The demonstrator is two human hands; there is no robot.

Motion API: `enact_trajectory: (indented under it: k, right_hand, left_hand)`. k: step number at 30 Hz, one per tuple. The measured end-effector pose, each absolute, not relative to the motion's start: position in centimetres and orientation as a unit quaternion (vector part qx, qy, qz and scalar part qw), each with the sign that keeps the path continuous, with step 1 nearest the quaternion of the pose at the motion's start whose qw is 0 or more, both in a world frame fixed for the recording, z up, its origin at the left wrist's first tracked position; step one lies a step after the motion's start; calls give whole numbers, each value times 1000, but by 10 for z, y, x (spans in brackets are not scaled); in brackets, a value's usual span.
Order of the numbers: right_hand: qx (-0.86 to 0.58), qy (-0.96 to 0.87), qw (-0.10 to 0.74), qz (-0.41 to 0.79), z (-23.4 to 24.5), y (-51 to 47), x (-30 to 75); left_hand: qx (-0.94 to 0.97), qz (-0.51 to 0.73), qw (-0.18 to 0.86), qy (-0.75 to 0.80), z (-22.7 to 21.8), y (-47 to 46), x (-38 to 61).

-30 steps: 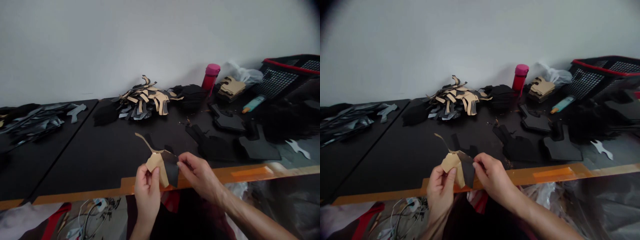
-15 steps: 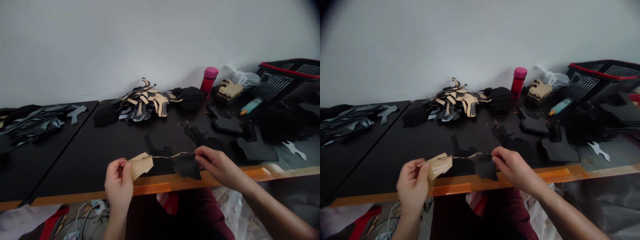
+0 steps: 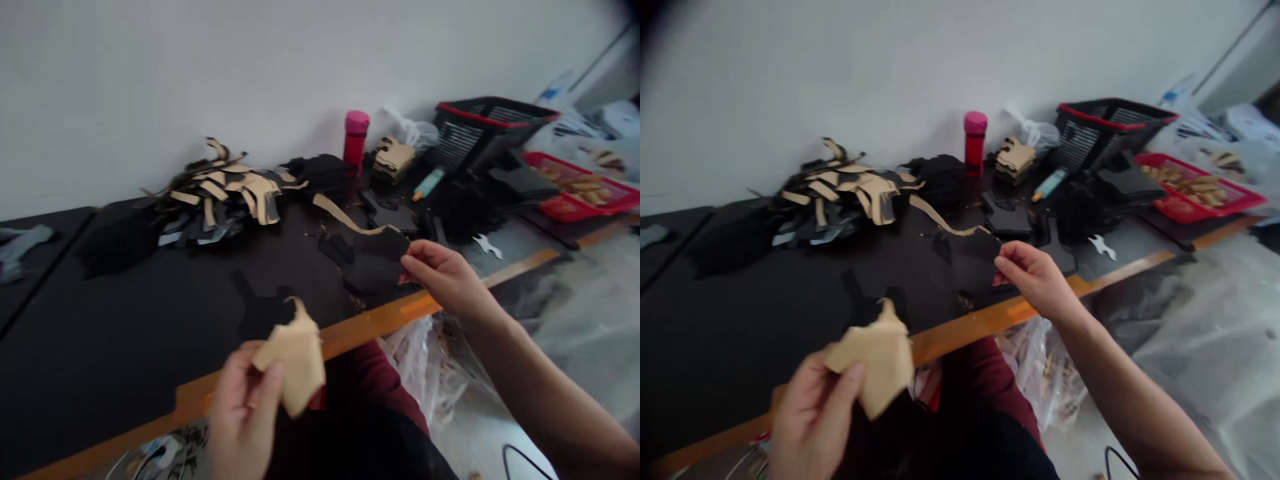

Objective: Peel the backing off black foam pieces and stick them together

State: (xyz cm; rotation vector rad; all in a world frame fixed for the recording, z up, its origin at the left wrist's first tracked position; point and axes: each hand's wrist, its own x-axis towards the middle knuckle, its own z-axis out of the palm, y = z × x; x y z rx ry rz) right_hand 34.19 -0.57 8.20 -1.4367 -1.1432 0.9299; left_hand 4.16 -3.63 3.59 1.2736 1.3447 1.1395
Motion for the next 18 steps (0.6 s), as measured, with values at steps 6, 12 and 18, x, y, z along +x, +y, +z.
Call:
enact_trajectory:
  k: [6, 12, 18]
  right_hand:
    - [-558, -447, 596, 366, 83, -34, 374]
    - [-595, -378, 626, 333, 73, -85, 425]
    - [-620, -325, 634, 328, 54, -142, 472]
  left_hand:
    - [740, 174, 556, 337, -10, -75, 173]
    - [772, 110, 539, 317, -92, -93, 280]
    - [825, -12, 517, 229, -146, -105, 337]
